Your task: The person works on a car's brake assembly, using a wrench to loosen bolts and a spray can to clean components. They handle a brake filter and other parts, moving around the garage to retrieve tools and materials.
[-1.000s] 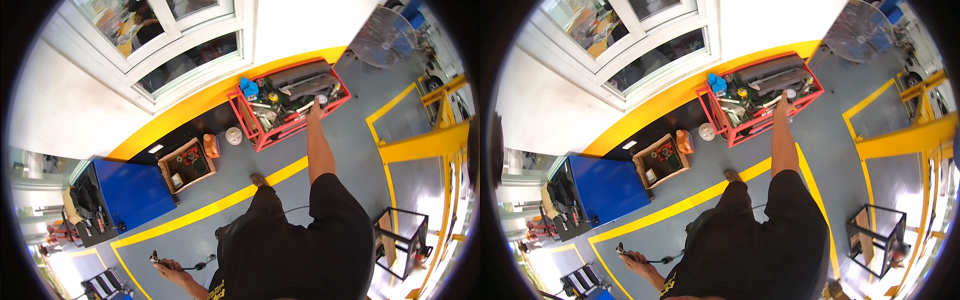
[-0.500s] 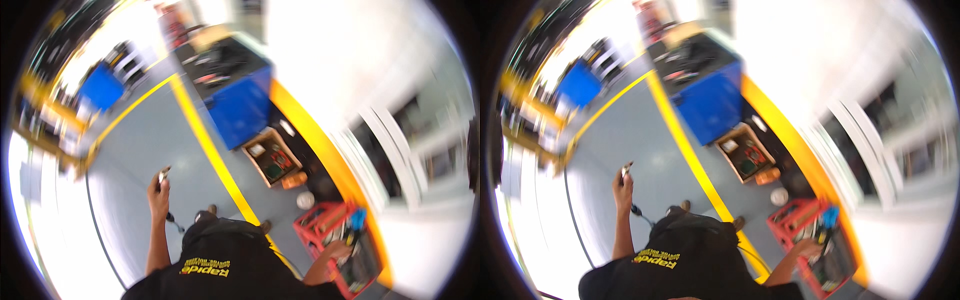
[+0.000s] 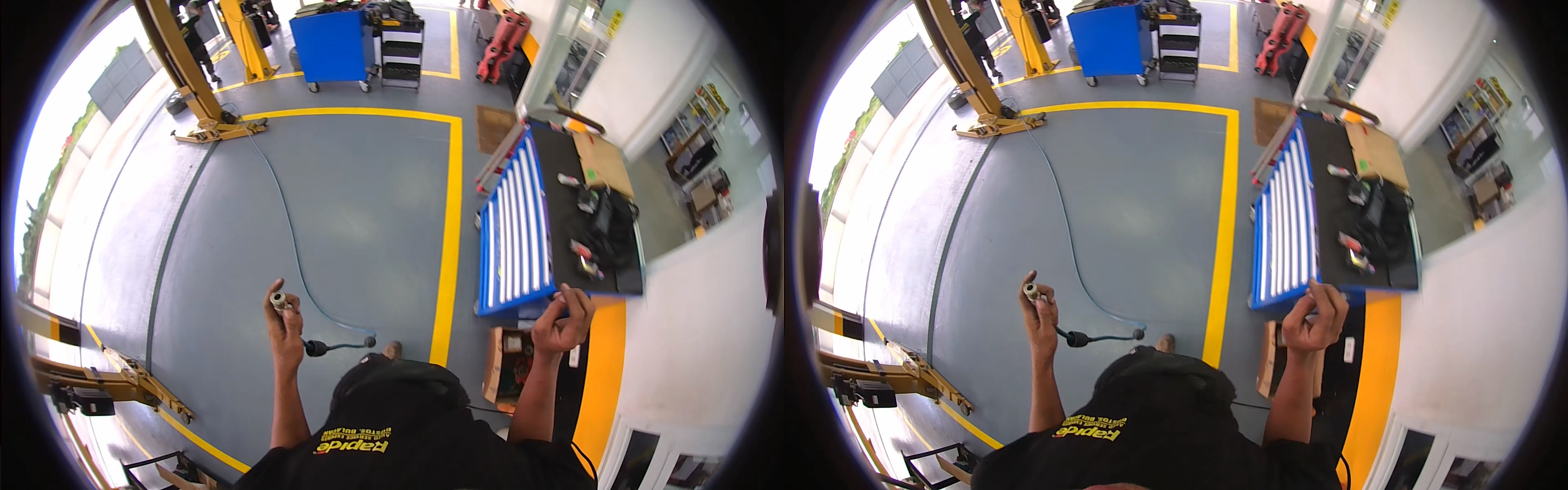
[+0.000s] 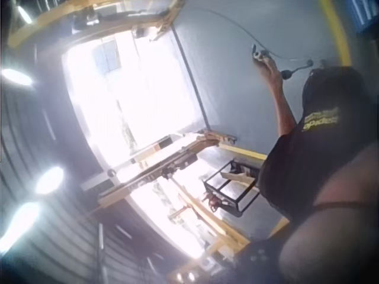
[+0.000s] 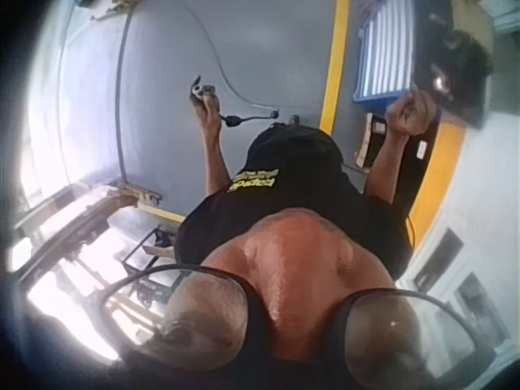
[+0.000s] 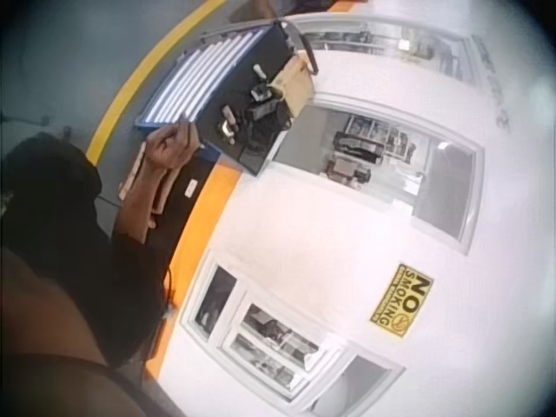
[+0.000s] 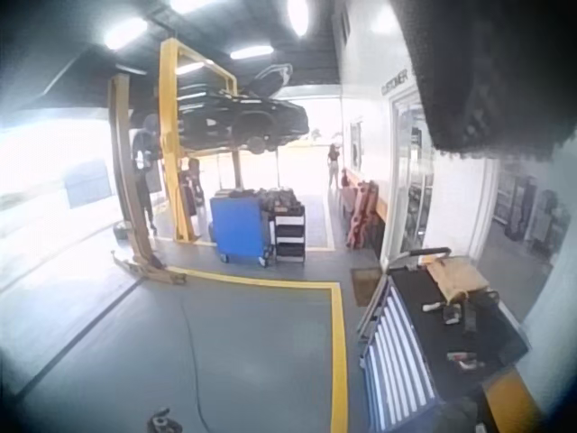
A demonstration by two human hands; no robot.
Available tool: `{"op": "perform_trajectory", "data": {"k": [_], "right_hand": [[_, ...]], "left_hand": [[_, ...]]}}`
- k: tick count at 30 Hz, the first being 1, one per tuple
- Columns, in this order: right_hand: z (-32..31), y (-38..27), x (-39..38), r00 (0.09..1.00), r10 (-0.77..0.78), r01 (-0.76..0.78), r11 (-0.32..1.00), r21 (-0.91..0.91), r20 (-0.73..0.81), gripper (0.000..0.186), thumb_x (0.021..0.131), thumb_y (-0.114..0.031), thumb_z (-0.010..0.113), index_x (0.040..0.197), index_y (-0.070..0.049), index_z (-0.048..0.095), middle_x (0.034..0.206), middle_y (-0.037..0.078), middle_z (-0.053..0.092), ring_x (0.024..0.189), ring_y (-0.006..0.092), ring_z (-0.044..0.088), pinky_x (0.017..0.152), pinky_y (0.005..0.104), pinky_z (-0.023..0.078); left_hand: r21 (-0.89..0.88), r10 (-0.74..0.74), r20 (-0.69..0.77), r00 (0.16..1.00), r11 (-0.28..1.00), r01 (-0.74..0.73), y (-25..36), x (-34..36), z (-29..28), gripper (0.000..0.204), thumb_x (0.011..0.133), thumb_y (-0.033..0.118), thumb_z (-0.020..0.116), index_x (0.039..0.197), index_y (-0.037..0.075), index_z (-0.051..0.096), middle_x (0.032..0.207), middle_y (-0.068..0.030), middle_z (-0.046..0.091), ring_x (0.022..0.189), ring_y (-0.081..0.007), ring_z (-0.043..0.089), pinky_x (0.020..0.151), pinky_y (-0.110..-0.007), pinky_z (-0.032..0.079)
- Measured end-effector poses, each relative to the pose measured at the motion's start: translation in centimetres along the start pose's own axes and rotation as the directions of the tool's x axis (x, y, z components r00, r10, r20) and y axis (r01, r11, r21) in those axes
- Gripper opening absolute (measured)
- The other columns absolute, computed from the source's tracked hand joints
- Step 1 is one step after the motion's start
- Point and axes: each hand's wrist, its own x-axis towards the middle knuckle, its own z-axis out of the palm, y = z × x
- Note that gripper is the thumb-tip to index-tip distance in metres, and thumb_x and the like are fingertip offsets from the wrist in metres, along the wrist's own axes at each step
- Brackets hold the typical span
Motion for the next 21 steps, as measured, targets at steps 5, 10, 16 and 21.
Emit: {"op": "perform_trajectory", "data": {"k": [5, 10, 16, 21], "right_hand": [[15.6, -0.2, 7.6, 0.962, -0.220, 0.219, 0.975, 0.020, 0.160, 0.035, 0.082, 0.016, 0.063, 0.109, -0.001, 0.078, 0.100, 0.015, 0.071, 0.083, 0.0287, 0.073, 0.068, 0.0359, 0.059], [32.6, 5.6, 12.5, 0.991, 0.031, -0.037, 0.998, 0.050, 0.127, 0.029, 0.090, 0.016, 0.061, 0.110, 0.001, 0.076, 0.105, 0.016, 0.070, 0.086, 0.0271, 0.071, 0.068, 0.0356, 0.057], [58.3, 9.1, 18.9, 0.894, 0.094, -0.248, 0.918, 0.309, 0.439, 0.028, 0.095, 0.007, 0.060, 0.118, 0.000, 0.075, 0.111, 0.016, 0.072, 0.095, 0.0267, 0.072, 0.078, 0.0311, 0.058], [81.3, -2.7, 27.0, 0.331, -0.451, -0.518, 0.647, 0.560, 0.829, 0.062, 0.090, -0.030, 0.086, 0.143, -0.007, 0.063, 0.136, 0.014, 0.066, 0.120, 0.0322, 0.067, 0.103, 0.0442, 0.055]], "left_hand": [[-0.003, 0.036, -0.014, 0.999, 0.999, -0.036, -3.1, 14.6, -0.1, 0.060, 0.113, 0.051, 0.054, 0.150, 0.005, 0.055, 0.091, 0.0023, 0.052, 0.073, -0.0038, 0.039, 0.063, -0.021, 0.033], [-0.039, -0.020, -0.071, 0.997, 0.999, 0.018, -7.9, 29.2, 3.4, 0.063, 0.111, 0.058, 0.054, 0.141, 0.002, 0.061, 0.075, 0.0058, 0.047, 0.062, -0.0031, 0.036, 0.054, -0.022, 0.029], [-0.502, -0.006, -0.466, 0.885, 0.825, -0.259, -5.1, 51.8, 5.8, 0.057, 0.115, 0.058, 0.043, 0.143, 0.009, 0.053, 0.071, 0.0039, 0.038, 0.051, -0.0054, 0.023, 0.046, -0.024, 0.021], [-0.501, 0.560, -0.342, 0.754, 0.570, -0.651, 8.9, 67.5, -2.3, 0.057, 0.112, 0.063, 0.043, 0.116, 0.007, 0.057, 0.073, 0.0038, 0.043, 0.054, -0.0080, 0.033, 0.050, -0.027, 0.033]]}}
